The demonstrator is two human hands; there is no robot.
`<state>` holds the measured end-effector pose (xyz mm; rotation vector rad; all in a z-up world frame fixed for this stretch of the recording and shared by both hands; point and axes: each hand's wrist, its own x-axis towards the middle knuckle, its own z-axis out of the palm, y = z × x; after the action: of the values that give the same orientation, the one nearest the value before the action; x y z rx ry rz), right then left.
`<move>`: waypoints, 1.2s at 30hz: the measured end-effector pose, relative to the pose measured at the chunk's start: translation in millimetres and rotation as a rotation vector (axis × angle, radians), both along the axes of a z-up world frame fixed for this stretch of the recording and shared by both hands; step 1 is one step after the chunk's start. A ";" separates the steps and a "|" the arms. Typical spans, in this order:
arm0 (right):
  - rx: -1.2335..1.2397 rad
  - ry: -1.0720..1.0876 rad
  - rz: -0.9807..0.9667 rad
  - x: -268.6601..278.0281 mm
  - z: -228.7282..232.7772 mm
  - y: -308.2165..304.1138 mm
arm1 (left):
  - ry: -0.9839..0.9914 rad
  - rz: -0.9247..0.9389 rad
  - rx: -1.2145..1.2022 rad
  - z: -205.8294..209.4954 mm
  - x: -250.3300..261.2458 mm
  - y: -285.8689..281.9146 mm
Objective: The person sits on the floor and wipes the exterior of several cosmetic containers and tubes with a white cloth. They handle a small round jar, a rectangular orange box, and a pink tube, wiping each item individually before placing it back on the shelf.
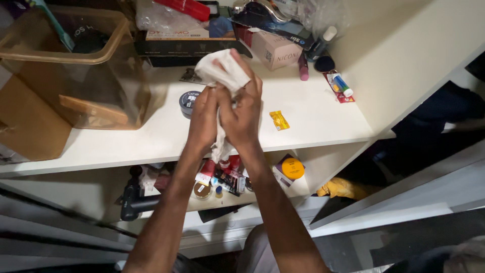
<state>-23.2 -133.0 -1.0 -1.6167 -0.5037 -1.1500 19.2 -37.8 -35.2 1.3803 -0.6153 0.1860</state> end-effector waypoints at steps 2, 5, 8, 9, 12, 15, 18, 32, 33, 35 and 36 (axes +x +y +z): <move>0.110 0.282 -0.152 10.3 1.8 -1.7 | 0.071 -0.056 -0.055 -1.4 -3.1 -3.4; 0.300 0.467 -0.099 12.4 1.6 -5.1 | 0.070 -0.120 -0.133 -1.8 -4.9 -4.0; -0.120 0.017 -0.331 2.1 0.5 -4.4 | 0.025 -0.043 -0.064 -0.2 -0.1 1.5; -0.378 -0.214 -0.456 -0.5 0.9 -3.3 | 0.012 0.004 -0.017 0.3 1.2 3.1; 0.102 0.059 0.115 1.5 0.2 -0.9 | 0.062 -0.047 -0.097 -0.1 -1.0 4.0; 0.238 0.247 -0.103 13.9 -7.6 -4.8 | 0.083 -0.016 -0.135 4.8 -2.1 1.1; 0.273 0.362 0.171 22.5 -23.9 -10.6 | 0.228 0.005 -0.196 10.0 -4.5 7.9; 0.506 0.378 0.088 13.2 -9.4 -9.1 | 0.188 -0.066 -0.189 -2.8 -2.5 -2.3; 0.560 0.423 0.079 14.6 -9.1 -9.5 | 0.146 -0.067 -0.215 -2.9 -1.3 -3.1; 0.428 0.318 0.072 15.8 -11.3 -8.4 | 0.039 -0.081 -0.213 -1.1 2.8 -3.9; 0.360 0.268 0.068 14.6 -13.8 -7.4 | -0.011 -0.088 -0.215 -1.1 3.3 -4.0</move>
<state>-8.6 -140.4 -14.8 -1.3991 -0.1639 -0.8962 22.5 -41.8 -36.3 1.1435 -0.6451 0.1840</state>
